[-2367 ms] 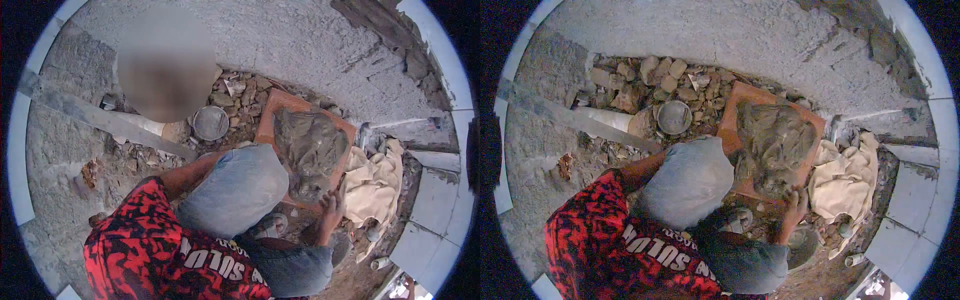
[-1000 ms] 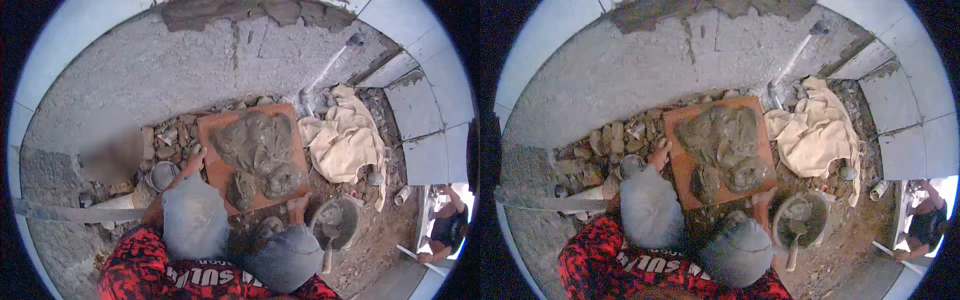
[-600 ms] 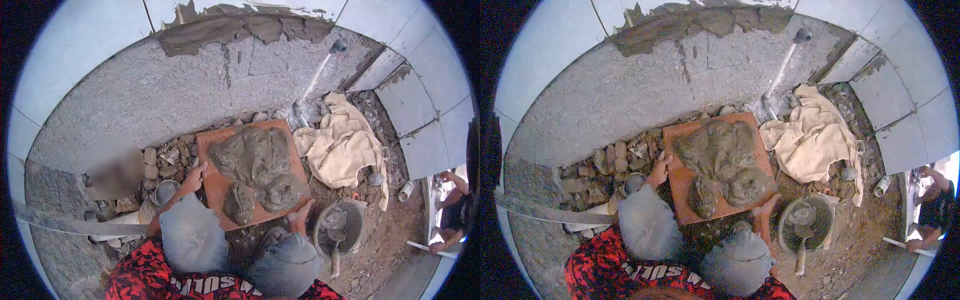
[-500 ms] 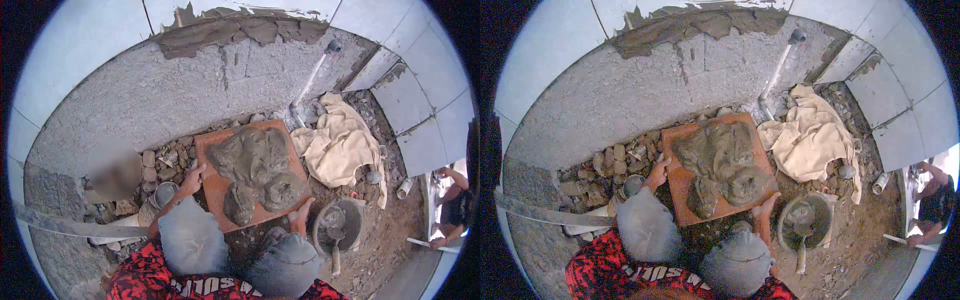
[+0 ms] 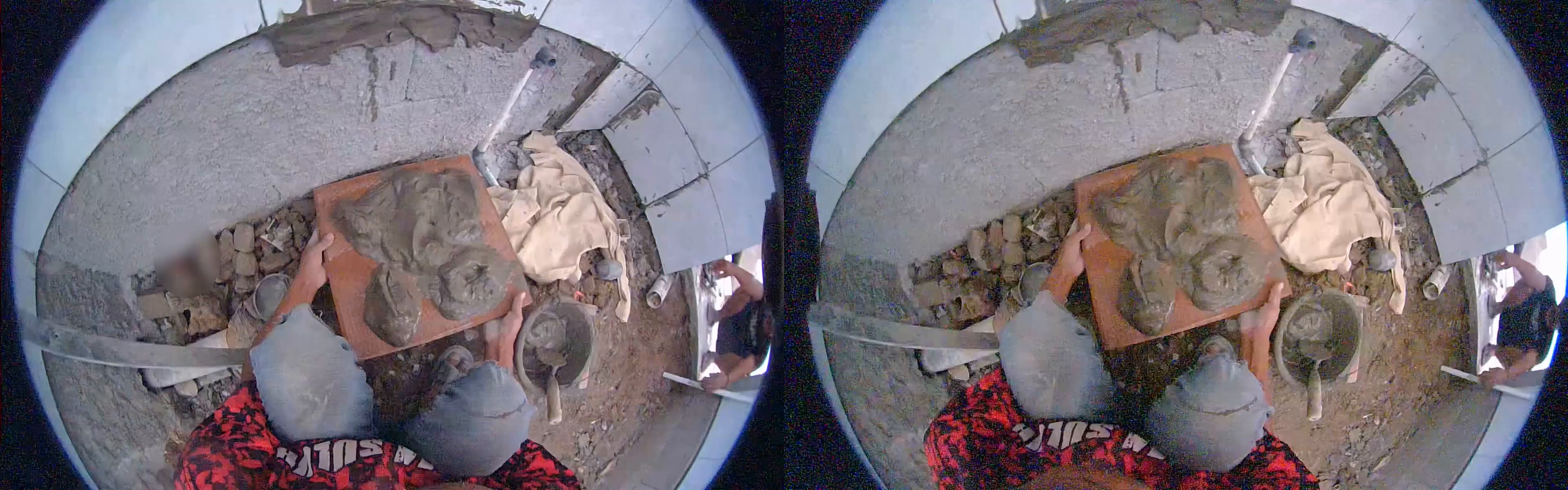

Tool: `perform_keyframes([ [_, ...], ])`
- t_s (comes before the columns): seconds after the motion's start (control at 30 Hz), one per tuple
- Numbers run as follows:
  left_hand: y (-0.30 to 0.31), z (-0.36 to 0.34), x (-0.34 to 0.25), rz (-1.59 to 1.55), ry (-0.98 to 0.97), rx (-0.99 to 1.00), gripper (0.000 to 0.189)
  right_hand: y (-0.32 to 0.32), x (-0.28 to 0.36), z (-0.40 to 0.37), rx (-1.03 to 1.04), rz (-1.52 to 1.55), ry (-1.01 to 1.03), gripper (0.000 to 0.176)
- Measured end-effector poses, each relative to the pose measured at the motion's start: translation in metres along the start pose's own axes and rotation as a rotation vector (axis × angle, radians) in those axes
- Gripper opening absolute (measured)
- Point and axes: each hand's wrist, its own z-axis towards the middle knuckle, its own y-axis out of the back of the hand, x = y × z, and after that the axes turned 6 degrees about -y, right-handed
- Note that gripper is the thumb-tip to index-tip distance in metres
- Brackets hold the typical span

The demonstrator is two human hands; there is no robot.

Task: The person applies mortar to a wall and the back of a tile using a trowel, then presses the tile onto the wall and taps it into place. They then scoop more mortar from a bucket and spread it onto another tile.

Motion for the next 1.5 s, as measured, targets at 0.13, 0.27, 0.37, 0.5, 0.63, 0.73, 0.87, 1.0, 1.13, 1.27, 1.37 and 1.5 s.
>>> perform_keyframes([
  [0.13, -0.002, -0.002, -0.005, -0.040, 0.005, 0.008, 0.040, -0.033, 0.022, -0.024, -0.035, -0.016, 0.070, 0.050],
  [0.27, -0.011, -0.010, -0.011, -0.051, 0.042, 0.007, 0.041, -0.040, 0.035, -0.031, -0.047, -0.057, 0.203, 0.047],
  [0.37, -0.001, -0.009, -0.001, -0.045, 0.076, -0.047, 0.040, -0.009, 0.049, -0.008, 0.069, -0.089, 0.206, 0.048],
  [0.5, 0.003, -0.013, 0.012, -0.080, 0.104, -0.006, 0.036, -0.033, 0.060, -0.015, 0.026, -0.239, 0.307, 0.050],
  [0.63, 0.002, -0.013, 0.019, -0.055, 0.118, -0.040, 0.033, -0.037, 0.057, -0.006, 0.065, -0.224, 0.278, 0.052],
  [0.73, -0.029, -0.029, -0.002, 0.079, 0.146, -0.201, 0.031, -0.031, 0.059, 0.008, 0.081, -0.261, 0.251, 0.051],
  [0.87, -0.028, -0.018, 0.001, 0.029, 0.132, -0.231, 0.027, -0.026, 0.060, 0.032, 0.027, -0.273, 0.220, 0.047],
  [1.0, -0.021, -0.006, 0.000, 0.061, 0.198, -0.118, 0.031, 0.004, 0.084, 0.073, -0.025, -0.455, 0.157, 0.047],
  [1.13, -0.023, -0.010, -0.012, 0.167, 0.253, -0.152, 0.031, -0.078, 0.078, 0.033, -0.020, -0.329, 0.084, 0.042],
  [1.27, -0.010, 0.009, -0.005, 0.228, 0.338, -0.227, 0.029, -0.081, 0.085, 0.053, -0.027, -0.444, 0.258, 0.047],
  [1.37, -0.021, 0.003, -0.018, 0.709, 0.138, -0.093, 0.027, -0.104, 0.082, 0.060, -0.154, -0.418, 0.320, 0.055],
  [1.5, -0.028, 0.017, -0.029, 0.203, 0.588, -0.291, 0.024, -0.075, 0.093, 0.097, 0.171, -0.200, 0.413, 0.050],
])
